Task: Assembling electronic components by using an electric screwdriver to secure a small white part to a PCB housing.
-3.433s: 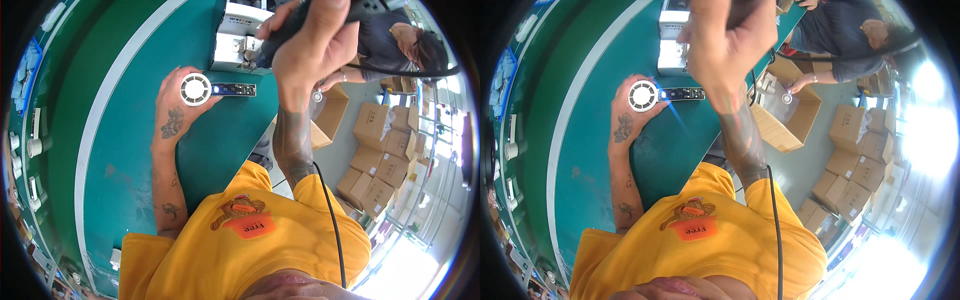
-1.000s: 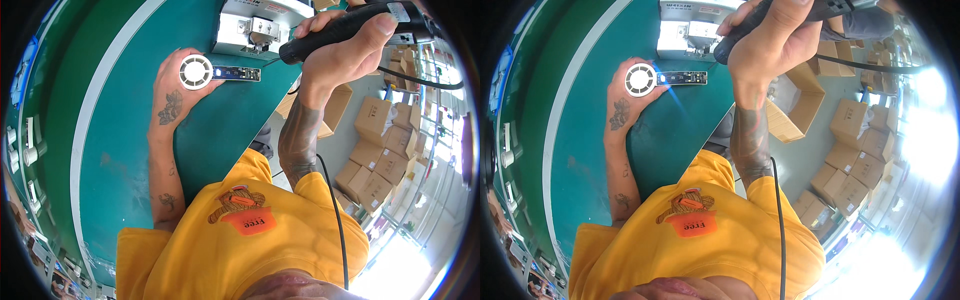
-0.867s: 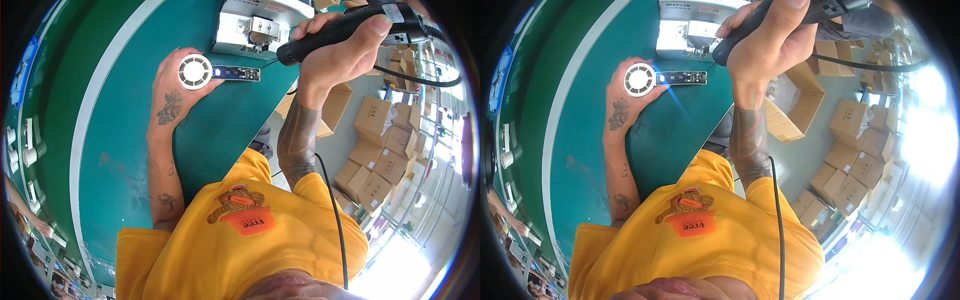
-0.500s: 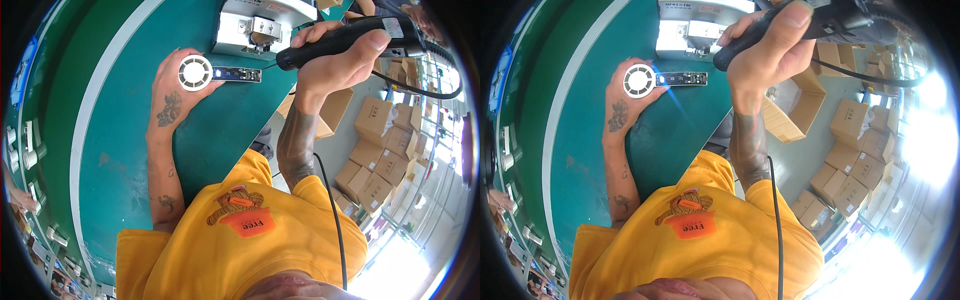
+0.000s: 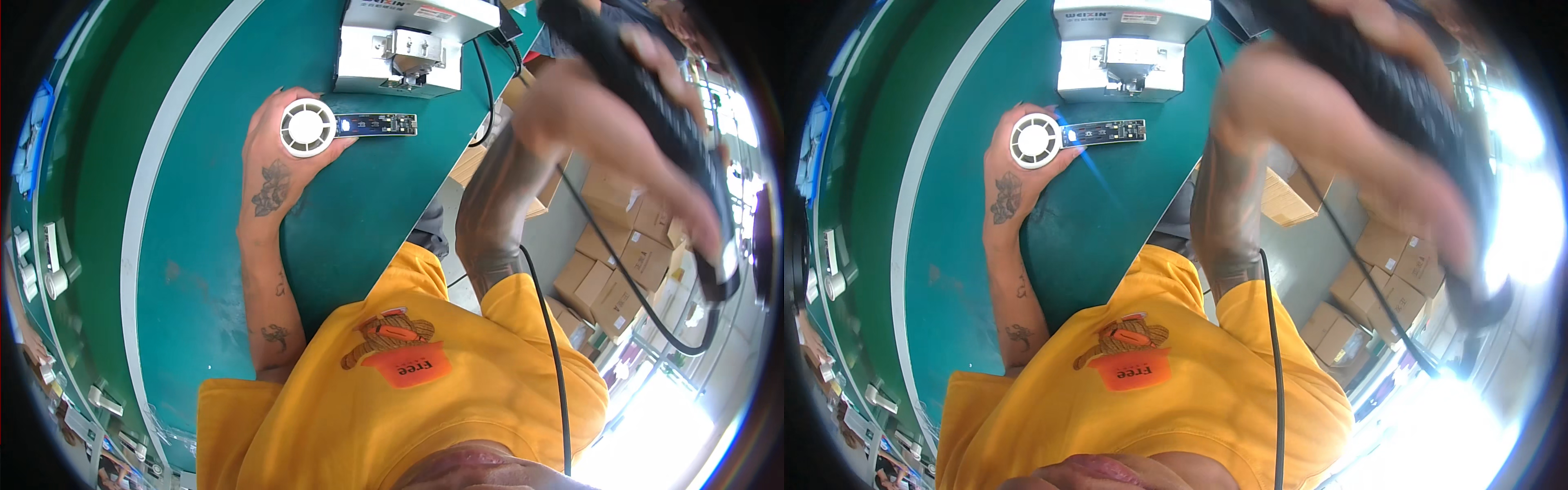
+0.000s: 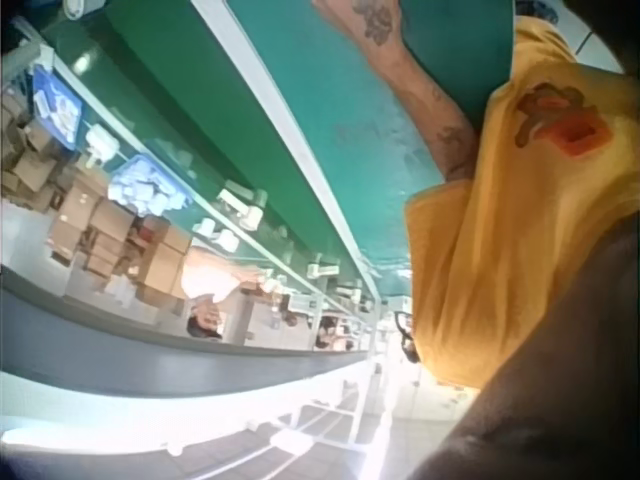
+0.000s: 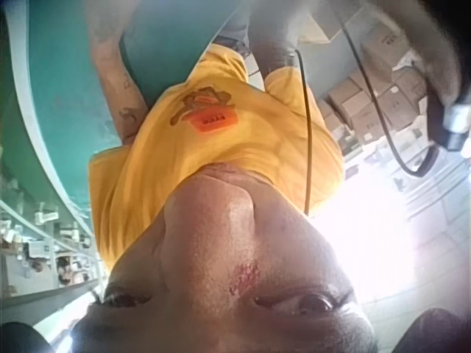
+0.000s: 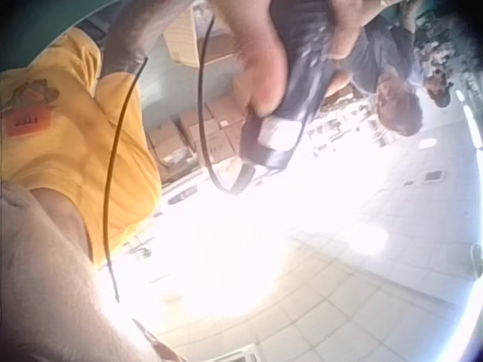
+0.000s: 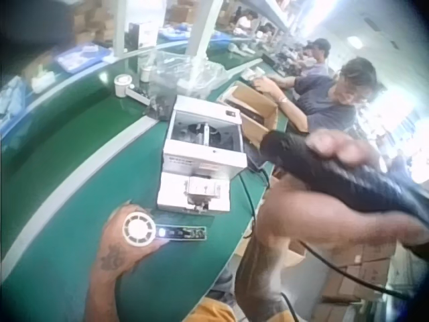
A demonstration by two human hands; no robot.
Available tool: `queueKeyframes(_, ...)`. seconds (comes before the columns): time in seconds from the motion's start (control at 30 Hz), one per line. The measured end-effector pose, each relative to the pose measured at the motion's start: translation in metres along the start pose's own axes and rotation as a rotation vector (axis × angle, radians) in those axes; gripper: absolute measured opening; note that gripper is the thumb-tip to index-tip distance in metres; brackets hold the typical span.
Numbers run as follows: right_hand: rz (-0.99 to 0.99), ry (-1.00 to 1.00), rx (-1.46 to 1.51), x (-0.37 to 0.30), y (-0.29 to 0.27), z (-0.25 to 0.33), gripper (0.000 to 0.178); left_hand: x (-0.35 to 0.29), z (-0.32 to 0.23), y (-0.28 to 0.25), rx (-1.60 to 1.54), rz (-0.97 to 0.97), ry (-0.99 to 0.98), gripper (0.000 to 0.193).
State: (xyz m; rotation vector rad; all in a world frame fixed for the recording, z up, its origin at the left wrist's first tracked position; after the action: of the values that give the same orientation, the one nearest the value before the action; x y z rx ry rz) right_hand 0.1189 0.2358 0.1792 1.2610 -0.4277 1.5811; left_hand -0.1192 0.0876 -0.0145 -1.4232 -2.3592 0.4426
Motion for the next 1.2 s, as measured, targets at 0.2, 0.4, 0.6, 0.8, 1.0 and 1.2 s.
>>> queueKeyframes(0.2,-0.476,-0.215,-0.364,0.014,-0.002,0.021,0.097,0.005,-0.003,0.007,0.032,0.007,0.007,0.056)
queueKeyframes(0.4,0.283,0.036,-0.570,0.014,0.076,-0.013,0.095,-0.004,0.006,-0.001,0.005,-0.026,-0.035,0.059)
queueKeyframes(0.6,-0.053,0.206,-0.105,-0.016,0.088,-0.048,0.038,0.001,-0.003,0.005,0.072,0.013,0.043,0.056)
queueKeyframes(0.8,-0.154,0.330,-0.173,-0.031,0.086,-0.040,0.038,-0.002,-0.001,0.001,0.086,-0.008,0.020,0.054)
queueKeyframes(1.0,-0.282,0.570,-0.180,-0.042,0.064,-0.026,0.043,0.000,0.000,0.003,0.006,-0.036,0.001,0.058)
queueKeyframes(1.2,-0.296,0.566,-0.292,-0.047,0.046,-0.040,0.042,-0.001,-0.006,0.002,0.095,-0.020,0.064,0.057)
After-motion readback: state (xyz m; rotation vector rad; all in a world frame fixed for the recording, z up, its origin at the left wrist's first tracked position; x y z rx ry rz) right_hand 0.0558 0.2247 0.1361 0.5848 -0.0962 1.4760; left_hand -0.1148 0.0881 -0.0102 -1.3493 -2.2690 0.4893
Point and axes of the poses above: each hand's wrist, its own x-axis towards the middle knuckle, its own y-axis out of the palm, z = x × y, the point moved 8 cm from there along x, towards the middle knuckle
